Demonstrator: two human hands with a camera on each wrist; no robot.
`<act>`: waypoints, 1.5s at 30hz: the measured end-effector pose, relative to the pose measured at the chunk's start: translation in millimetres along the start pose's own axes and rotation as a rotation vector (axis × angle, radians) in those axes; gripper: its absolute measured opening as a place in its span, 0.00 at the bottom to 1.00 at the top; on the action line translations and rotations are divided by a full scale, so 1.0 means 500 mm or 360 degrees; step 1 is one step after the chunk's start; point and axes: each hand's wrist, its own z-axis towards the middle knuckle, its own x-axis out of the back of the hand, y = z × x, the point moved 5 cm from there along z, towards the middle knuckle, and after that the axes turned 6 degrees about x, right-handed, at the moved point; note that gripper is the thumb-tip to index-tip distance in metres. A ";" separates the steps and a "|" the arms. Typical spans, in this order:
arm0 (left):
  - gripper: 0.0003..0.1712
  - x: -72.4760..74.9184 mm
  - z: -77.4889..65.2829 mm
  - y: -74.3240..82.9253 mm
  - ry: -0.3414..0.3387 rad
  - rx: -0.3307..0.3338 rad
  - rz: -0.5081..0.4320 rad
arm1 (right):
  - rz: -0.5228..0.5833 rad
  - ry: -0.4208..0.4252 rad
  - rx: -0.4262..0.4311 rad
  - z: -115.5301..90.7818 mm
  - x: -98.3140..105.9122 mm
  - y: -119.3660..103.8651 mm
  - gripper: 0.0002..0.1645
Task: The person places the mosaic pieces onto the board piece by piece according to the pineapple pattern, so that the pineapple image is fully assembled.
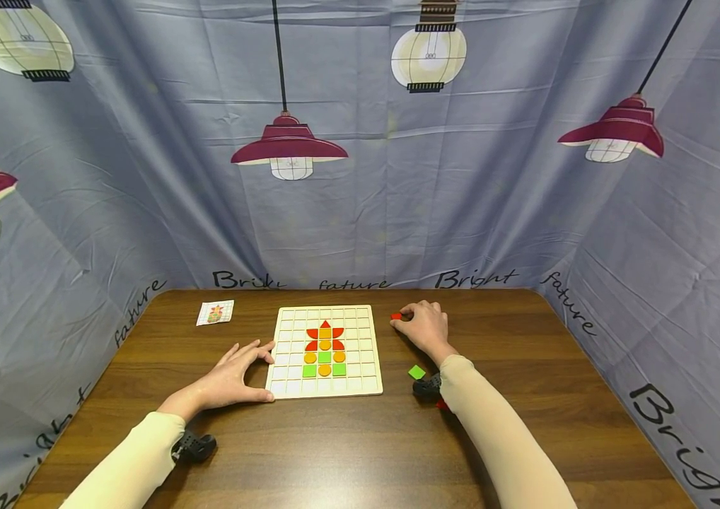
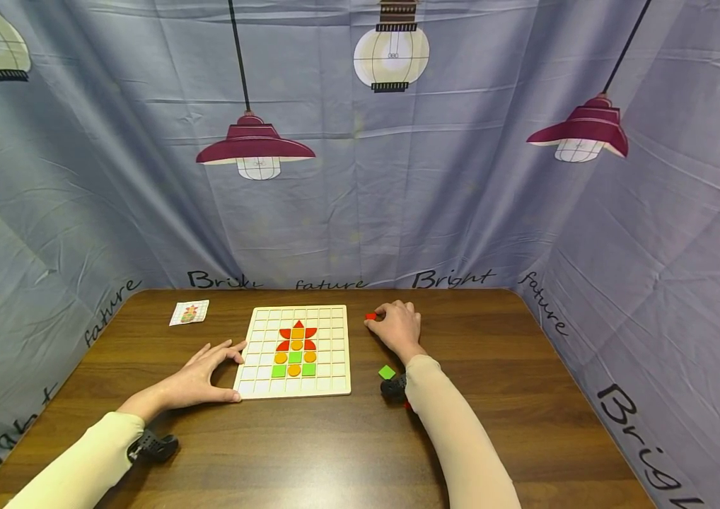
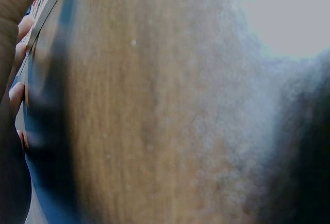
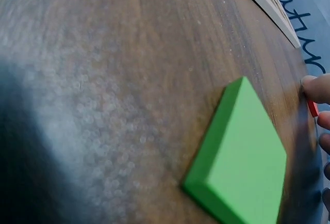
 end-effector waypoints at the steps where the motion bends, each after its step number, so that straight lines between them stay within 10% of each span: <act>1: 0.36 0.000 0.000 0.000 -0.0001 0.0001 -0.0001 | -0.0006 0.0000 0.0000 0.000 0.000 0.000 0.27; 45: 0.37 0.000 0.000 -0.001 0.0030 -0.0018 0.0002 | -0.0065 0.0028 0.0127 0.006 0.005 -0.015 0.20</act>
